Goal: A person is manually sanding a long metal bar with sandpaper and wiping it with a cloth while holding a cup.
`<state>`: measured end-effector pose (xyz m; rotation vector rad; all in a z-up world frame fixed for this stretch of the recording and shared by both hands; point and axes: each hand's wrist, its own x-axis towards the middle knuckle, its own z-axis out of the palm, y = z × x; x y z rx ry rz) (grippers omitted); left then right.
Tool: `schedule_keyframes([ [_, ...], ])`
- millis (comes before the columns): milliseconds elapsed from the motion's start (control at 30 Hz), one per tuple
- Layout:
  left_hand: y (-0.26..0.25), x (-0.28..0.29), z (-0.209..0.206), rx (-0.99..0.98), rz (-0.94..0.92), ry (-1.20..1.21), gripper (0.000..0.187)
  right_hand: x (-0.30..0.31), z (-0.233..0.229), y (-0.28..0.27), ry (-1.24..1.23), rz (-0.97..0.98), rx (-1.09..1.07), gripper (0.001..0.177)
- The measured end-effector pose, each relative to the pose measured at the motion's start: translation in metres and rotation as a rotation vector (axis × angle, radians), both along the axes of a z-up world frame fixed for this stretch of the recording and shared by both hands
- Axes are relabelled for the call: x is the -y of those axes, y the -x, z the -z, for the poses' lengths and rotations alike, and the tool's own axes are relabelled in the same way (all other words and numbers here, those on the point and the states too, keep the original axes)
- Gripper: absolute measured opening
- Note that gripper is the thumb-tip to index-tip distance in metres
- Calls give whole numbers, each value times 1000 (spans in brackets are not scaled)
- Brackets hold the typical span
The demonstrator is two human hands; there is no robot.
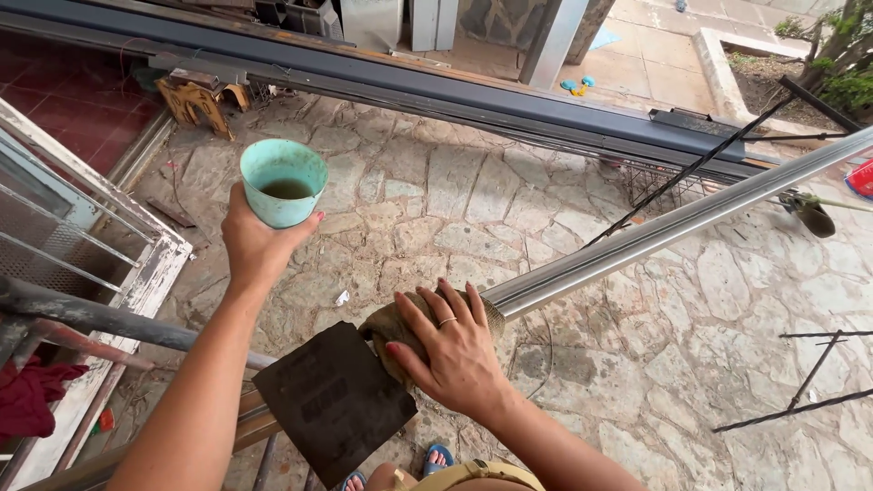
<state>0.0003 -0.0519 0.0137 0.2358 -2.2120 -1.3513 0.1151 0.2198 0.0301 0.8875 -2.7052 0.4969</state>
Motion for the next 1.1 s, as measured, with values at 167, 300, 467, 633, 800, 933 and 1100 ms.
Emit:
schedule_keyframes([
  [167, 2, 2, 5, 50, -33, 21, 84, -19, 32, 18, 96, 81, -75, 45],
  [300, -1, 3, 5, 60, -56, -20, 88, -94, 57, 53, 75, 258, -192, 26],
  [467, -2, 0, 2, 22, -50, -25, 85, -252, 92, 125, -205, 472, -432, 26],
  [633, 12, 10, 19, -35, -15, 26, 77, -353, 65, 183, -215, 732, -121, 48],
  [800, 19, 12, 26, -29, -46, 21, 79, -418, 72, 241, -18, 894, -253, 28],
  [933, 24, 8, 30, -4, -69, -2, 85, -404, 72, 240, -90, 852, -383, 27],
  [1100, 21, -4, 25, -44, -25, -32, 82, -385, 66, 216, -103, 786, -490, 31],
])
